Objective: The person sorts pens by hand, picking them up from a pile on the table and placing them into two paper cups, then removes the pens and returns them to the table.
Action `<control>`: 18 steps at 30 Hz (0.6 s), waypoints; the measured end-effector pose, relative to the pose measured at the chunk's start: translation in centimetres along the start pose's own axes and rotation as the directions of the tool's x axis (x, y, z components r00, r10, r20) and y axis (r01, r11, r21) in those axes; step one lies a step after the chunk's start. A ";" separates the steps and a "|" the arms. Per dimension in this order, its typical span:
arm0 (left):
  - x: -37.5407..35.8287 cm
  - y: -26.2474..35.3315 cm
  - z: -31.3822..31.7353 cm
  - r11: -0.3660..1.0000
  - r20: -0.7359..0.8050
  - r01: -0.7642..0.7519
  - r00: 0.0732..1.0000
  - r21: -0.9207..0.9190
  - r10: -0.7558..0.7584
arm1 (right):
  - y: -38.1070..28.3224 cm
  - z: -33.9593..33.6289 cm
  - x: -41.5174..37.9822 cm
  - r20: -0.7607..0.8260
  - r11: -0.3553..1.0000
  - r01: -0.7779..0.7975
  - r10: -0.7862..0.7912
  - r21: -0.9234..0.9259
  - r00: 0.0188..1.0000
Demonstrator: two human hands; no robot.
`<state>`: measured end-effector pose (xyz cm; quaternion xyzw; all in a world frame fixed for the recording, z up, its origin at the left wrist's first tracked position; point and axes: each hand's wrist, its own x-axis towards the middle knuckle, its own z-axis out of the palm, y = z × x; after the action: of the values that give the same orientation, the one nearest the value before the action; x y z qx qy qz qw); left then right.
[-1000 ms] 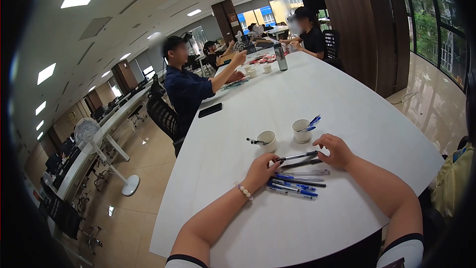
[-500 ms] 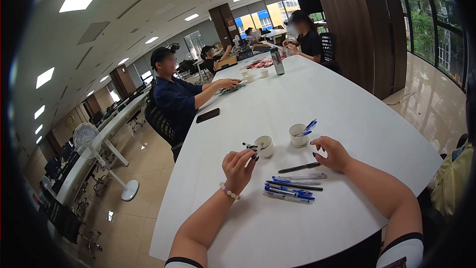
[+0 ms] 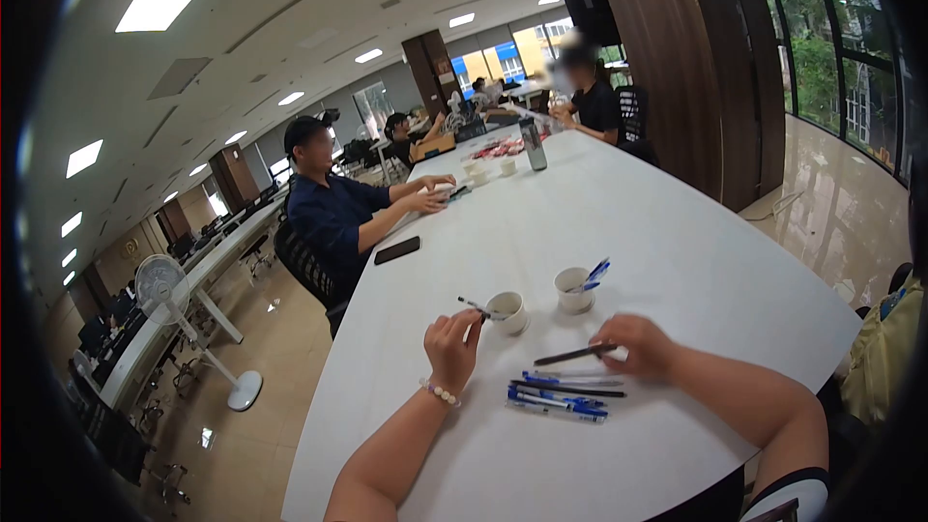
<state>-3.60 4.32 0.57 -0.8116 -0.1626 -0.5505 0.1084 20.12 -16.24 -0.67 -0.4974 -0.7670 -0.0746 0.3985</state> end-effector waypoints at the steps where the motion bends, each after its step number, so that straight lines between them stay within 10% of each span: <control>1: -0.1 -0.1 0.1 1.000 -0.019 -0.009 1.000 -0.012 0.008 | -0.7 0.0 -0.1 0.064 0.993 0.116 -0.115 -0.016 0.991; 7: -0.7 -0.5 0.4 0.999 0.020 -0.040 0.999 0.012 0.040 | -3.9 0.8 0.0 0.386 0.969 0.248 -0.234 0.014 0.892; 18: -1.4 1.3 -1.4 0.969 0.169 -0.241 0.959 0.058 0.228 | -3.3 -0.5 0.5 0.479 0.971 -0.220 0.236 -0.091 0.846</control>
<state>-4.80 2.40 -0.25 -0.8622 -0.0950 -0.4595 0.1909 17.58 -17.80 0.93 -0.5940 -0.7765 0.0881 0.1908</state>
